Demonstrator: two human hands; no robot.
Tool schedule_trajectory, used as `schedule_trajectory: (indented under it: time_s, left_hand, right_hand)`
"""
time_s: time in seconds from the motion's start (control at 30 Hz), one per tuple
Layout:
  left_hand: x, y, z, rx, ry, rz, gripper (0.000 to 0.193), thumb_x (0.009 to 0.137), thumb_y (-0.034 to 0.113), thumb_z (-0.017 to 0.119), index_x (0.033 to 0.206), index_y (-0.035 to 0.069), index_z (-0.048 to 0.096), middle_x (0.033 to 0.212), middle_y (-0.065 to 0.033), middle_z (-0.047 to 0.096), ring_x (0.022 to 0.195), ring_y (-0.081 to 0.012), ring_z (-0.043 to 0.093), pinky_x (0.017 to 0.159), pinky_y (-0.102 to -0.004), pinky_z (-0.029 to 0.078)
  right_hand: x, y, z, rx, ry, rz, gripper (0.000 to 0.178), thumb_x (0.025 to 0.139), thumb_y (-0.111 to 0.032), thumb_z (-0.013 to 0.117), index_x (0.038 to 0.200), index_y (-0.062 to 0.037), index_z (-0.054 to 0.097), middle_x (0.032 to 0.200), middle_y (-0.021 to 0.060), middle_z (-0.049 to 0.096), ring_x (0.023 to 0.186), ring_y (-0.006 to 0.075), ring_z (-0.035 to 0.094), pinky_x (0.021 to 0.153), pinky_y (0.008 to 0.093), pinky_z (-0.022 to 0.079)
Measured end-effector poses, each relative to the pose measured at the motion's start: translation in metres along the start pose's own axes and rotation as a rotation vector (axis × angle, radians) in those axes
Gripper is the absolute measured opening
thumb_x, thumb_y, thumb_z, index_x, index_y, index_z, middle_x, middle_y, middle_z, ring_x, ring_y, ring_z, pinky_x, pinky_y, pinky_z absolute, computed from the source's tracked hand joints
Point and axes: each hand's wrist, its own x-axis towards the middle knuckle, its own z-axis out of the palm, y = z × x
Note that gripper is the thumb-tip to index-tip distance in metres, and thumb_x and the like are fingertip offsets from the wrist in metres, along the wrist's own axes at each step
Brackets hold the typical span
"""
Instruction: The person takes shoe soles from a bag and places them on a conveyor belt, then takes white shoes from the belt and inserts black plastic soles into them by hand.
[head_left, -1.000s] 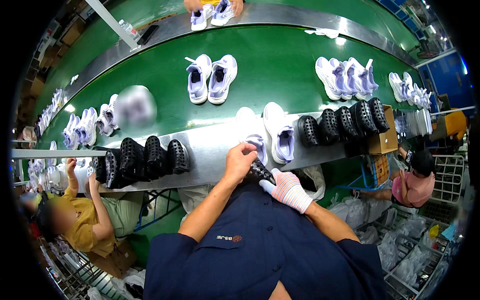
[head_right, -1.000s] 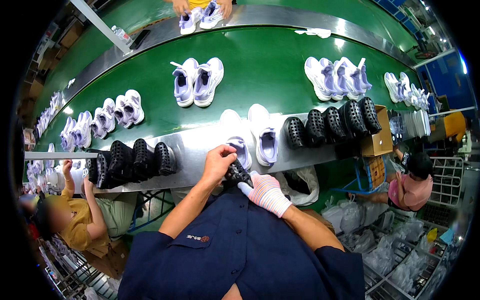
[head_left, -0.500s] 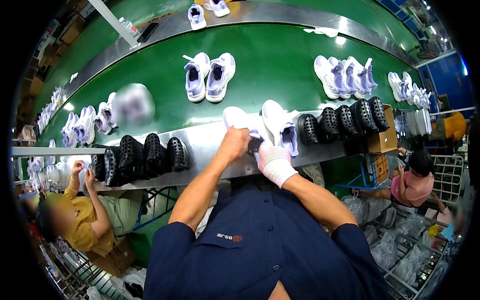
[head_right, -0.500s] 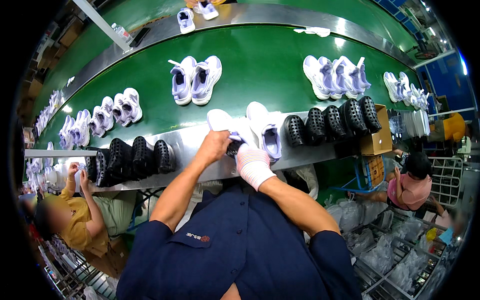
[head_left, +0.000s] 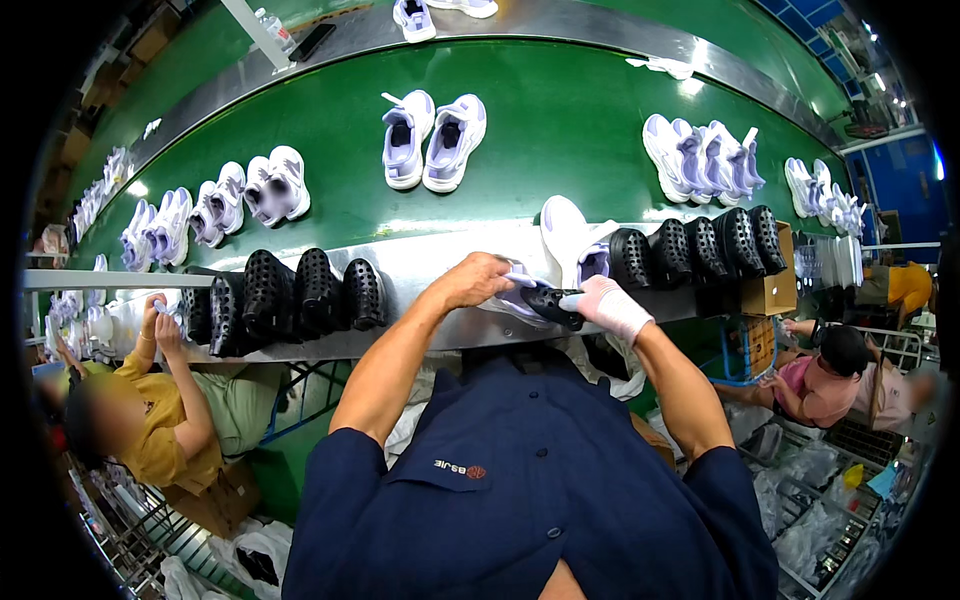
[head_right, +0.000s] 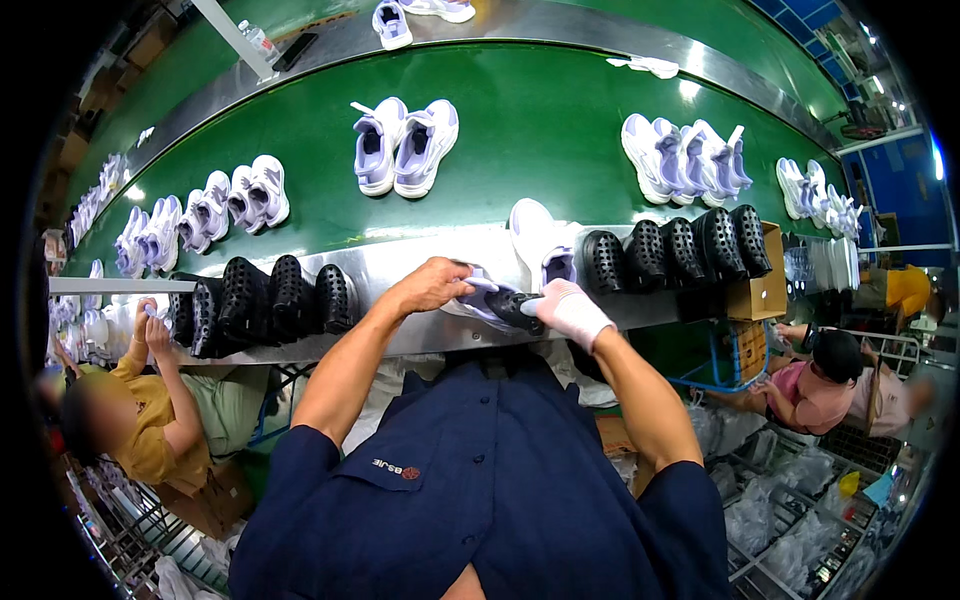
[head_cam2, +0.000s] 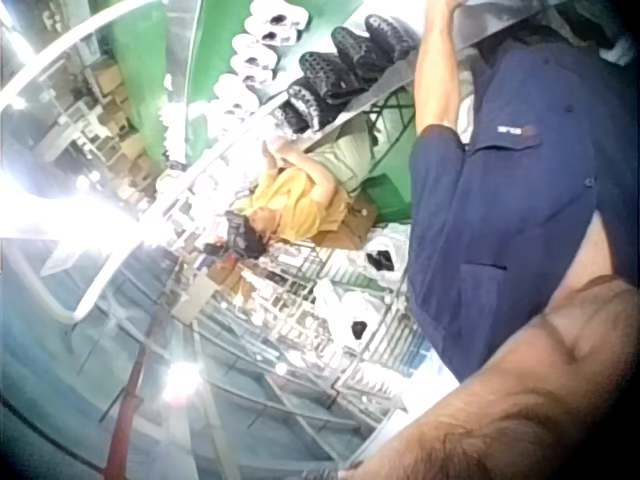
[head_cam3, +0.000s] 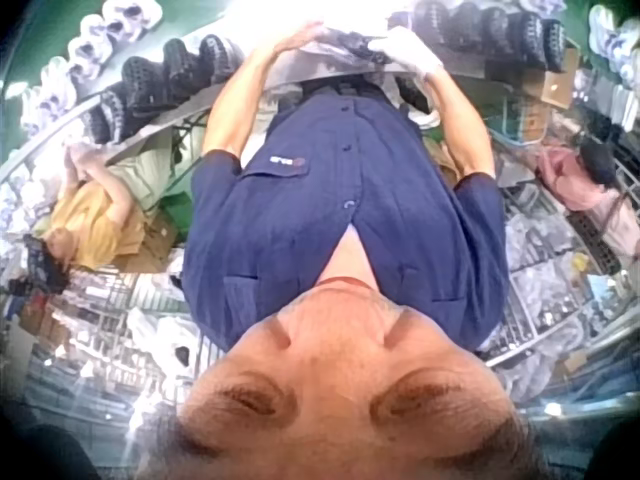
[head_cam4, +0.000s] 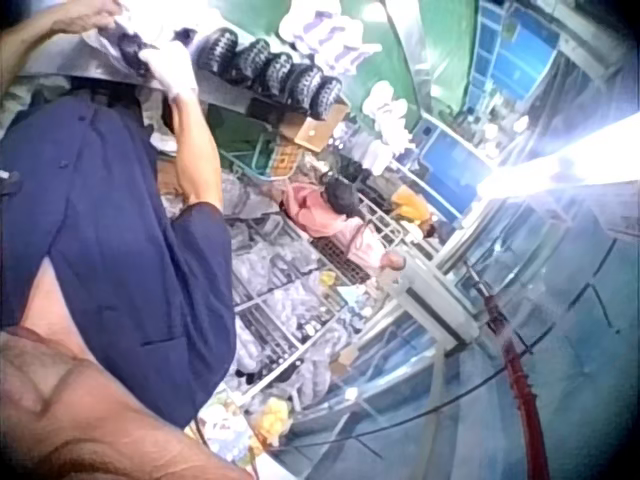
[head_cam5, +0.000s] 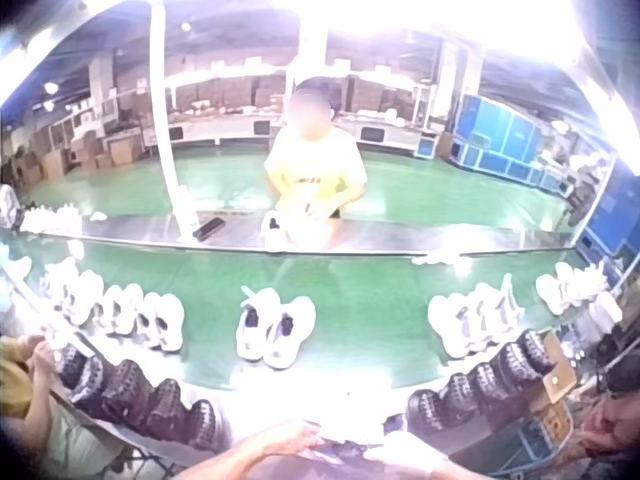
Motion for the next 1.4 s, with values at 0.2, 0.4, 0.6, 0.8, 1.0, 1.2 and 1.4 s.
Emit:
schedule_trajectory:
  time_s: [0.2,0.4,0.6,0.8,1.0,1.2,1.4]
  left_hand:
    - [0.026,0.001,0.008,-0.050,0.006,0.114,0.026,0.089,0.019,0.068,0.107,0.000,0.071,0.094,-0.0200,0.070,0.086,-0.0363,0.066,0.080,-0.0435,0.052]
    - [0.041,0.002,0.003,0.096,0.021,0.076,0.023,0.089,0.016,0.068,0.106,0.001,0.070,0.101,-0.0199,0.069,0.099,-0.0387,0.064,0.088,-0.0453,0.050]
    - [-0.020,0.001,0.016,0.251,0.460,-0.010,0.067,0.079,0.025,0.081,0.137,0.006,0.055,0.131,-0.0263,0.061,0.130,-0.0425,0.050,0.108,-0.0467,0.043]
    - [-0.042,0.008,0.065,0.037,0.526,-0.431,0.115,0.073,0.021,0.085,0.161,0.006,0.013,0.102,-0.0314,0.071,0.097,-0.0503,0.069,0.090,-0.0513,0.054]
    - [-0.013,-0.007,0.079,0.198,0.647,-0.668,0.087,0.079,0.014,0.072,0.155,0.005,0.030,0.083,-0.0266,0.071,0.081,-0.0474,0.070,0.075,-0.0549,0.054]
    - [-0.014,-0.019,0.084,0.296,0.651,-0.582,0.078,0.080,0.010,0.068,0.152,0.004,0.039,0.082,-0.0259,0.071,0.080,-0.0457,0.070,0.074,-0.0551,0.055]
    - [-0.019,-0.033,0.060,0.166,0.558,-0.445,0.078,0.079,0.021,0.077,0.151,0.011,0.048,0.086,-0.0270,0.072,0.086,-0.0452,0.071,0.080,-0.0538,0.055]
  right_hand:
    - [0.011,-0.061,0.067,-0.391,0.207,0.040,0.022,0.091,-0.014,0.056,0.105,-0.0008,0.067,0.092,0.0211,0.075,0.082,0.0362,0.075,0.071,0.0494,0.059]
    - [0.039,-0.055,0.087,-0.286,0.288,0.087,0.022,0.089,-0.017,0.063,0.104,-0.0008,0.064,0.094,0.0199,0.074,0.088,0.0359,0.074,0.077,0.0490,0.059]
    - [0.020,-0.034,0.088,-0.099,0.473,0.122,0.043,0.086,-0.036,0.073,0.107,0.0013,0.068,0.111,0.0239,0.069,0.109,0.0361,0.067,0.089,0.0470,0.055]
    - [0.068,-0.026,0.108,-0.008,0.321,0.061,0.045,0.086,-0.042,0.072,0.098,0.0014,0.069,0.101,0.0252,0.070,0.098,0.0404,0.069,0.088,0.0462,0.055]
    - [0.089,-0.036,0.107,0.014,0.417,0.251,0.024,0.082,-0.023,0.068,0.098,-0.0047,0.067,0.088,0.0239,0.072,0.091,0.0426,0.071,0.084,0.0504,0.055]
    - [0.096,-0.033,0.113,0.004,0.453,0.197,0.023,0.082,-0.023,0.068,0.096,-0.0043,0.068,0.091,0.0240,0.072,0.092,0.0436,0.069,0.083,0.0508,0.055]
    - [0.100,-0.025,0.117,0.082,0.392,0.291,0.025,0.084,-0.023,0.064,0.101,-0.0052,0.070,0.096,0.0246,0.072,0.097,0.0437,0.069,0.085,0.0500,0.054]
